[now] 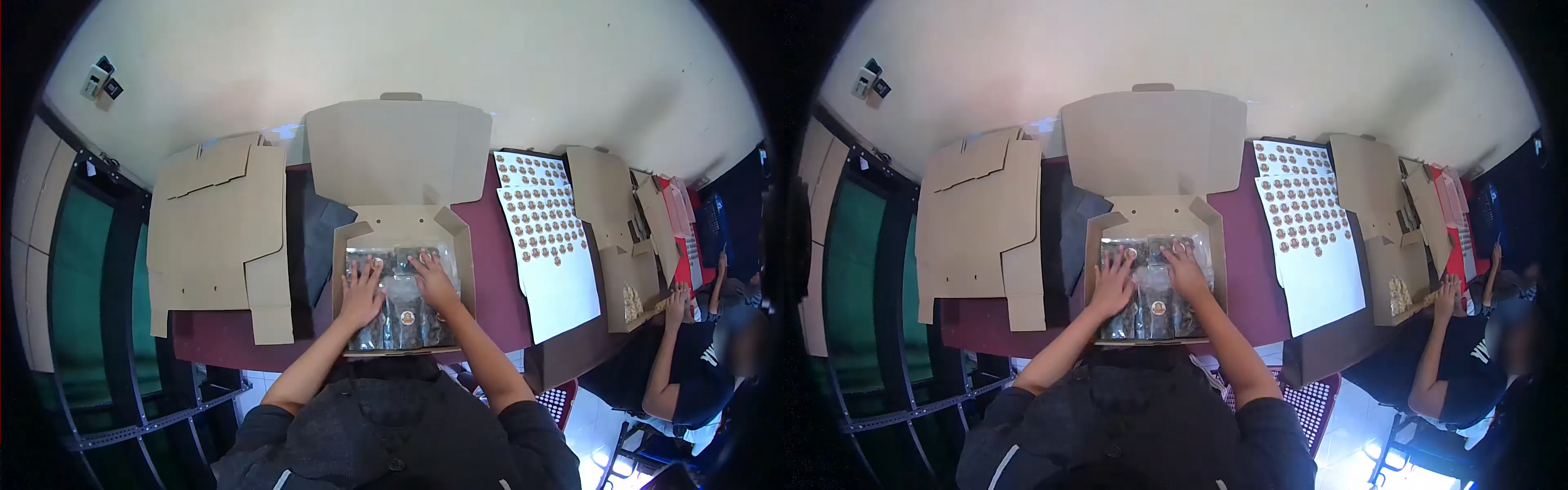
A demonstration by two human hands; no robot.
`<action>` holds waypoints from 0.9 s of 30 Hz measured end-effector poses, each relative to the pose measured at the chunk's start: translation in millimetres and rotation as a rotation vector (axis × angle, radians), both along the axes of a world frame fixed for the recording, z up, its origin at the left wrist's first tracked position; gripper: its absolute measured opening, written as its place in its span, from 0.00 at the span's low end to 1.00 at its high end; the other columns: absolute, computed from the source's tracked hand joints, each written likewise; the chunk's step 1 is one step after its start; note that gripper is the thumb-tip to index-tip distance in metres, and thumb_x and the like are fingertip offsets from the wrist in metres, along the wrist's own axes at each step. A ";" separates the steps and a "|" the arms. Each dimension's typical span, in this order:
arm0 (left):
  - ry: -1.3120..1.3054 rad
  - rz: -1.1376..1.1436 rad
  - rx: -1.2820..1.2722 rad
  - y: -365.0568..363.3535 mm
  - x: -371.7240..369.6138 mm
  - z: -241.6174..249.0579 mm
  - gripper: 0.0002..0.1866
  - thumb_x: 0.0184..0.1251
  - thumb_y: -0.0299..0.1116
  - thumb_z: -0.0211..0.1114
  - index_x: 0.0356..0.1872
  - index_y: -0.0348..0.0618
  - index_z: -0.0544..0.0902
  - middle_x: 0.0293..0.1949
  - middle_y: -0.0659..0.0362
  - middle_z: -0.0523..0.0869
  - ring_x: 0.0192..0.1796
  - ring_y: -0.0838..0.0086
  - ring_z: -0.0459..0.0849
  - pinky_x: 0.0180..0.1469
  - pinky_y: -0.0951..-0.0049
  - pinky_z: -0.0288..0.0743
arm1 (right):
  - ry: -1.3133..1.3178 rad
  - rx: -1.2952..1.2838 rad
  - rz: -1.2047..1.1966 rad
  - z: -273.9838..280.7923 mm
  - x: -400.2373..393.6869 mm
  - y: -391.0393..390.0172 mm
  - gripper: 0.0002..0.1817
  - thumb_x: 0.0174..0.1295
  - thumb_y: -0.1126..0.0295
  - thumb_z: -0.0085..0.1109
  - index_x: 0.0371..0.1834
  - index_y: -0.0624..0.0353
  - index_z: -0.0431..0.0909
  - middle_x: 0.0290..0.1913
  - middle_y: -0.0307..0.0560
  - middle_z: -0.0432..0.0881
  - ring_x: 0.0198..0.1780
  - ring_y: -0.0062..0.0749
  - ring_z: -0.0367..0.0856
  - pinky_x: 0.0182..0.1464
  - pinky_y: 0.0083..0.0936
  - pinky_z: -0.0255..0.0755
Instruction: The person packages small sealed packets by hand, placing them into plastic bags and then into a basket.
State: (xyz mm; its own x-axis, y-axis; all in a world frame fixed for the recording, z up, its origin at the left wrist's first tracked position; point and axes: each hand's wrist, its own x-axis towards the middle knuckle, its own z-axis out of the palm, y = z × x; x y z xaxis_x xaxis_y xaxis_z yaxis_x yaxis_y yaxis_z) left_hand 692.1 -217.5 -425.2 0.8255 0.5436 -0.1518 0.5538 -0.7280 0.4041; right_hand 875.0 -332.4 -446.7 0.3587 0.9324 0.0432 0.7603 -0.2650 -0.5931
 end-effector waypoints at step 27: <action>0.006 -0.057 -0.003 -47.4 -34.3 1.4 0.29 0.64 0.53 0.53 0.66 0.67 0.62 0.70 0.46 0.48 0.71 0.42 0.43 0.65 0.37 0.42 | -0.193 -0.247 -0.228 -14.4 -42.8 -72.4 0.34 0.64 0.51 0.45 0.68 0.58 0.53 0.68 0.62 0.55 0.68 0.64 0.50 0.67 0.53 0.45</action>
State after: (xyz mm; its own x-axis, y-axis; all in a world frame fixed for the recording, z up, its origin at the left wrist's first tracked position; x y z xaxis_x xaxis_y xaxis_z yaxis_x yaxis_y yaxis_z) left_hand 657.8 -264.9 -423.8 0.8541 0.4954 -0.1586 0.5140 -0.7570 0.4034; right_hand 832.2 -404.8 -461.0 0.5651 0.8205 -0.0858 0.7569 -0.5570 -0.3419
